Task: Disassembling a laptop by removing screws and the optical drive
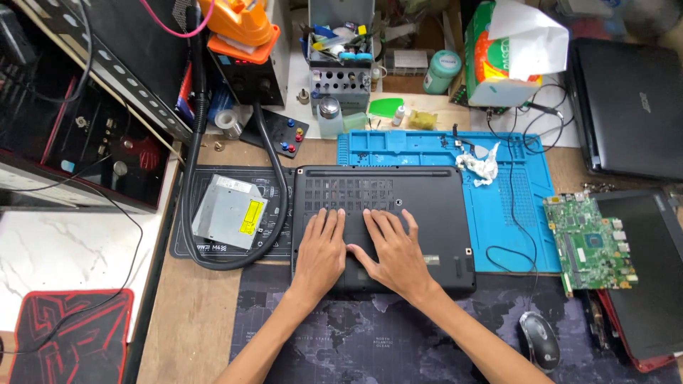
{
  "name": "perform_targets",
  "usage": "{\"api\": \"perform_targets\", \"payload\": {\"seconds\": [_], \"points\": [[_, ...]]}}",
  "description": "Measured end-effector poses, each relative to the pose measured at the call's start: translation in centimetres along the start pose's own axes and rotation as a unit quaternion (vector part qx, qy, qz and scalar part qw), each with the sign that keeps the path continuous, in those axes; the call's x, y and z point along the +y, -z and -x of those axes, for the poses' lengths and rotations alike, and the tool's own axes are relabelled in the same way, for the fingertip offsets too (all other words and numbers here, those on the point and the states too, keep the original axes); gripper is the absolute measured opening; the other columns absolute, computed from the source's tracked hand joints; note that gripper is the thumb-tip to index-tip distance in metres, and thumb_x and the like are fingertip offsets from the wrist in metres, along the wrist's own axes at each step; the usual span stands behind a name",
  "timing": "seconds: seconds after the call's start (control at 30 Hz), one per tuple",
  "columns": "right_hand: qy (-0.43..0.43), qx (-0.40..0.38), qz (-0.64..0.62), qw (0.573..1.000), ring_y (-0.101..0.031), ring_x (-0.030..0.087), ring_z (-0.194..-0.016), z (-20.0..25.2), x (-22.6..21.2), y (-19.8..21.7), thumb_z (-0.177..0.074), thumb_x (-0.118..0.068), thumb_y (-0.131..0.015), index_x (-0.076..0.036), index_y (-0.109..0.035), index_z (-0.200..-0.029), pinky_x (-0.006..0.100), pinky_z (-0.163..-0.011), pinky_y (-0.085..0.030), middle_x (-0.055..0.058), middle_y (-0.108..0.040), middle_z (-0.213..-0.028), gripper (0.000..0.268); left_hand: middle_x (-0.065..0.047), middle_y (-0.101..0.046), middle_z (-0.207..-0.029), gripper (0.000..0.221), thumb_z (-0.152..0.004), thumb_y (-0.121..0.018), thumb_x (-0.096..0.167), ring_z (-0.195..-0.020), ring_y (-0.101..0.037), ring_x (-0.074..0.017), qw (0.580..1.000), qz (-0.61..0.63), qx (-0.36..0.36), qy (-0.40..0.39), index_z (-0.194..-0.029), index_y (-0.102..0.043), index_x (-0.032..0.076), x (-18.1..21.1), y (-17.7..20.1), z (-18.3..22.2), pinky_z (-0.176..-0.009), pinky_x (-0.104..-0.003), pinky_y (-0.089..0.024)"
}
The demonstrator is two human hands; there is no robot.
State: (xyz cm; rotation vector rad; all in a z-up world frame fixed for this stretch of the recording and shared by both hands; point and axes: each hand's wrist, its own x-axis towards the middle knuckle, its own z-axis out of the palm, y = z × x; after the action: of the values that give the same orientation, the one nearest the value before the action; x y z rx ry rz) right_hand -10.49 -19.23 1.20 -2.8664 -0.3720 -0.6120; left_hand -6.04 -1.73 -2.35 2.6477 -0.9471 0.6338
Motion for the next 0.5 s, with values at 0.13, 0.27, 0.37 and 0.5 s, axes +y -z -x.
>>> {"api": "perform_targets", "payload": {"seconds": [0.13,0.27,0.37,0.5], "points": [[0.009,0.008,0.023,1.000,-0.056,0.026,-0.126,0.0,-0.4,0.1,-0.098,-0.049,-0.058,-0.002,-0.062,-0.135,0.053,-0.119,-0.018,0.014,-0.063,-0.125,0.061,-0.020,-0.057,-0.130,0.054,-0.092,-0.051,0.013,-0.130,-0.052,-0.0381,1.000,0.015,-0.014,0.001,-0.145,-0.053,0.006,-0.1,0.7,0.1,-0.114,-0.048,-0.037],[0.011,0.000,-0.014,1.000,-0.058,0.024,-0.123,-0.6,0.6,0.4,-0.099,-0.045,-0.057,-0.003,-0.064,-0.132,0.053,-0.119,-0.019,0.011,-0.065,-0.121,0.054,-0.018,-0.059,-0.131,0.053,-0.092,-0.052,0.014,-0.130,-0.052,-0.0366,1.000,0.012,-0.020,0.006,-0.145,-0.056,0.010,0.1,0.2,-0.2,-0.113,-0.048,-0.036],[0.021,-0.012,-0.026,0.999,-0.060,0.023,-0.120,-0.6,0.9,0.4,-0.100,-0.042,-0.056,-0.004,-0.066,-0.129,0.052,-0.119,-0.019,0.009,-0.066,-0.118,0.049,-0.017,-0.058,-0.133,0.053,-0.090,-0.055,0.013,-0.130,-0.052,-0.0363,1.000,0.004,-0.023,0.003,-0.142,-0.057,0.007,0.7,0.0,0.4,-0.114,-0.047,-0.037],[0.018,0.000,0.013,1.000,-0.061,0.024,-0.118,-0.8,0.1,0.1,-0.102,-0.042,-0.054,-0.003,-0.066,-0.129,0.052,-0.119,-0.019,0.012,-0.067,-0.115,0.050,-0.018,-0.058,-0.134,0.051,-0.091,-0.054,0.012,-0.130,-0.052,-0.0356,1.000,-0.003,-0.005,-0.009,-0.141,-0.056,0.003,0.9,0.4,0.1,-0.115,-0.045,-0.036]]}}
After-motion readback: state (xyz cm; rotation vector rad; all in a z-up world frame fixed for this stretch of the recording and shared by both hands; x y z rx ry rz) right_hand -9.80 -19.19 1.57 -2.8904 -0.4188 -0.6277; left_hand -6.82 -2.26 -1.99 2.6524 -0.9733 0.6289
